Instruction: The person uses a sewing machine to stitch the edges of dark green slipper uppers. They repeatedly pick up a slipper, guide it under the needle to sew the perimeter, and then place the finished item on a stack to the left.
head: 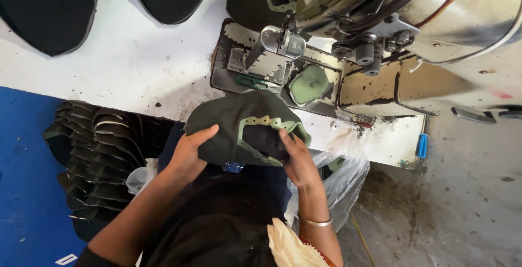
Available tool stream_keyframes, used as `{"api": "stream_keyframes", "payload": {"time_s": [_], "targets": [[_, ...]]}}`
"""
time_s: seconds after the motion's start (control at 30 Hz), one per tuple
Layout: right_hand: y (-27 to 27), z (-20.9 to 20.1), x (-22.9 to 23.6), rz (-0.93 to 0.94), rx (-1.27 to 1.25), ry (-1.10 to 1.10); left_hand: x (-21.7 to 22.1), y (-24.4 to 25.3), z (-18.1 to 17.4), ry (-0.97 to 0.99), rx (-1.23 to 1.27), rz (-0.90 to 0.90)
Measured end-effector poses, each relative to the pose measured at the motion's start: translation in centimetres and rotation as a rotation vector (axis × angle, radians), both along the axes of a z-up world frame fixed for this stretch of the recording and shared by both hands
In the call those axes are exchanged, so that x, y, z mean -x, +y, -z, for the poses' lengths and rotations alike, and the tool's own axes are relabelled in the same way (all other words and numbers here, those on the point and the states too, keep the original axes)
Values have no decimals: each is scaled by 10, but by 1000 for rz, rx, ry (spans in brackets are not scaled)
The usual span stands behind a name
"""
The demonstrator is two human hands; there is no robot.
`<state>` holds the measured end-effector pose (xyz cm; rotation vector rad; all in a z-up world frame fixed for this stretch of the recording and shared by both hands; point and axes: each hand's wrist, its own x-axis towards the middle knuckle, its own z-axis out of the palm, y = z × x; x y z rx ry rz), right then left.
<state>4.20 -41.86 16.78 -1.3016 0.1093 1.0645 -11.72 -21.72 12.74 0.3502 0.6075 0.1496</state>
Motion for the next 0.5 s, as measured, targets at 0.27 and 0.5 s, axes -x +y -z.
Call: {"api": "stream_keyframes", "payload": {"time_s": [0.27, 0.5], "targets": [[6, -15, 9, 198, -15, -175, -15, -3, -11, 41, -85, -5], [-7, -28, -14, 307, -46, -253, -47, 5, -42, 40, -136, 14]]}}
